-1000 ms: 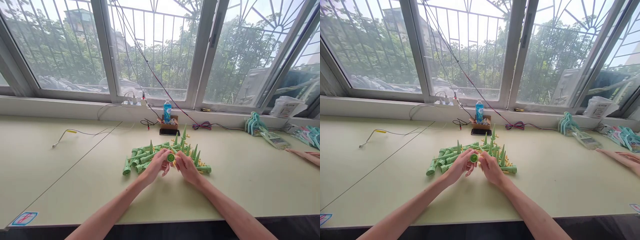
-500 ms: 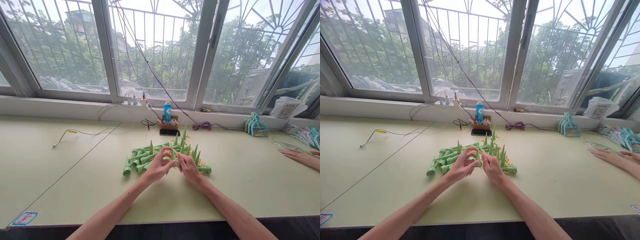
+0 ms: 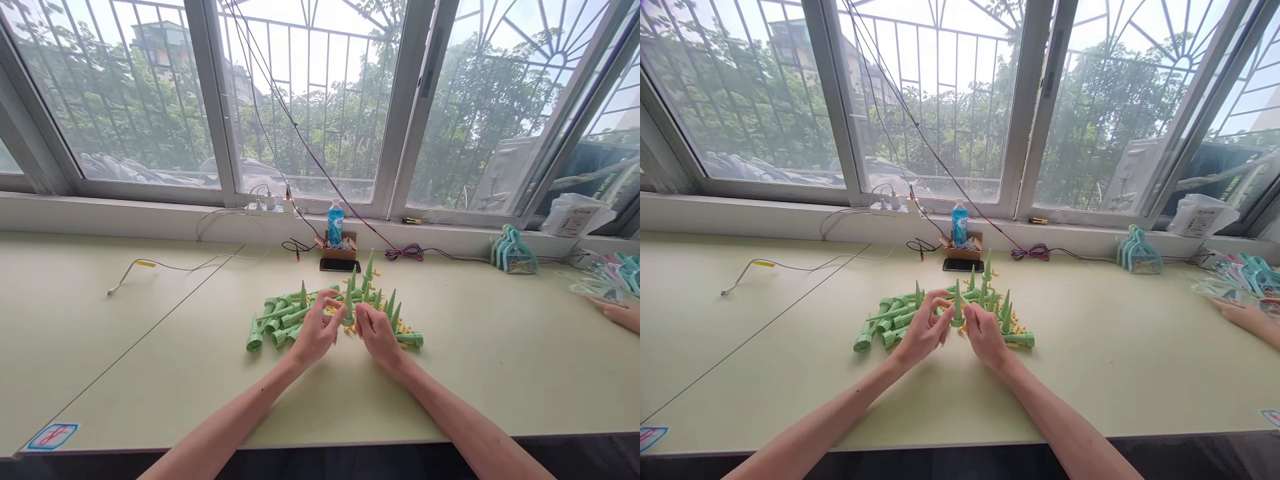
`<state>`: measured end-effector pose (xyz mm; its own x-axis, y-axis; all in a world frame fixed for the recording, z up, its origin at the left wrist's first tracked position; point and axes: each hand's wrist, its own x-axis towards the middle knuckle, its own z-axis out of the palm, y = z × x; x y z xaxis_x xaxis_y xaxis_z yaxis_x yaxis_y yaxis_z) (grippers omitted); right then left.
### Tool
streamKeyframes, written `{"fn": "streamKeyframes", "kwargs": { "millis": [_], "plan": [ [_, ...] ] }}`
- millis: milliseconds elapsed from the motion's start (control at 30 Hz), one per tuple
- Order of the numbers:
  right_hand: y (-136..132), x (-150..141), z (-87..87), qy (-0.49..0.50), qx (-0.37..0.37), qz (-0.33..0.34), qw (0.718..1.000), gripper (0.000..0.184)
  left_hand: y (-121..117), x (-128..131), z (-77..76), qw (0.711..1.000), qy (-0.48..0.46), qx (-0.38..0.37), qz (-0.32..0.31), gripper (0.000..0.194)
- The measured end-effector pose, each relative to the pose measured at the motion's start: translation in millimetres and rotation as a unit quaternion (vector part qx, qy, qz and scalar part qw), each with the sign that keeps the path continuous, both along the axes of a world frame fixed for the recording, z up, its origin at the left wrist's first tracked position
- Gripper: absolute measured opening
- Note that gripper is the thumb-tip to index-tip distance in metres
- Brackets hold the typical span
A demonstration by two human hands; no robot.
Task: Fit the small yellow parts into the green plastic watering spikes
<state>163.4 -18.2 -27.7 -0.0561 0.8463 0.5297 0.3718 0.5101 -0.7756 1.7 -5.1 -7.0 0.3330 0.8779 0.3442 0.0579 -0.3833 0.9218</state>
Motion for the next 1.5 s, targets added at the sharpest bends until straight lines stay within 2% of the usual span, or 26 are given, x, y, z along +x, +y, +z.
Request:
{"fn": "streamKeyframes", "kwargs": {
  "millis": [100, 167, 433, 600, 833, 1000, 1267, 1500],
  "plan": [
    [-1.0, 1.3, 0.0, -0.022, 0.006, -0.001, 1.000, 0.046, 0.4, 0.5, 3.3, 0.999, -0.014, -0.013, 0.039, 0.036],
    [-1.3, 2.0, -0.5, -0.033, 0.006, 0.009, 0.999, 0.045, 0.1, 0.5, 5.6, 0.998, -0.017, -0.037, 0.037, 0.039],
    [-0.8, 4.0, -1.2, -0.041, 0.004, 0.042, 0.998, 0.042, -1.2, -1.9, 11.9, 0.984, -0.035, -0.162, -0.060, 0.048],
    [-0.4, 4.5, -1.7, -0.031, -0.007, 0.048, 0.998, 0.037, -0.3, -4.9, 14.3, 0.975, -0.059, -0.193, -0.088, 0.048],
    [-0.7, 5.2, -2.5, -0.021, -0.020, 0.065, 0.997, 0.040, -0.5, -7.7, 16.1, 0.968, -0.079, -0.217, -0.102, 0.046],
    [0.4, 5.2, -3.7, 0.002, -0.018, 0.061, 0.998, 0.045, -1.8, -8.0, 14.4, 0.974, -0.063, -0.187, -0.108, 0.047],
    [-0.1, 4.4, -2.9, 0.058, -0.053, 0.061, 0.995, 0.052, -2.8, -6.4, 6.9, 0.992, -0.015, -0.069, -0.106, 0.042],
    [-1.3, 0.6, -0.7, 0.050, -0.048, 0.038, 0.997, 0.062, -5.1, -7.0, 1.6, 0.997, 0.049, 0.043, -0.046, 0.038]
  ]
}}
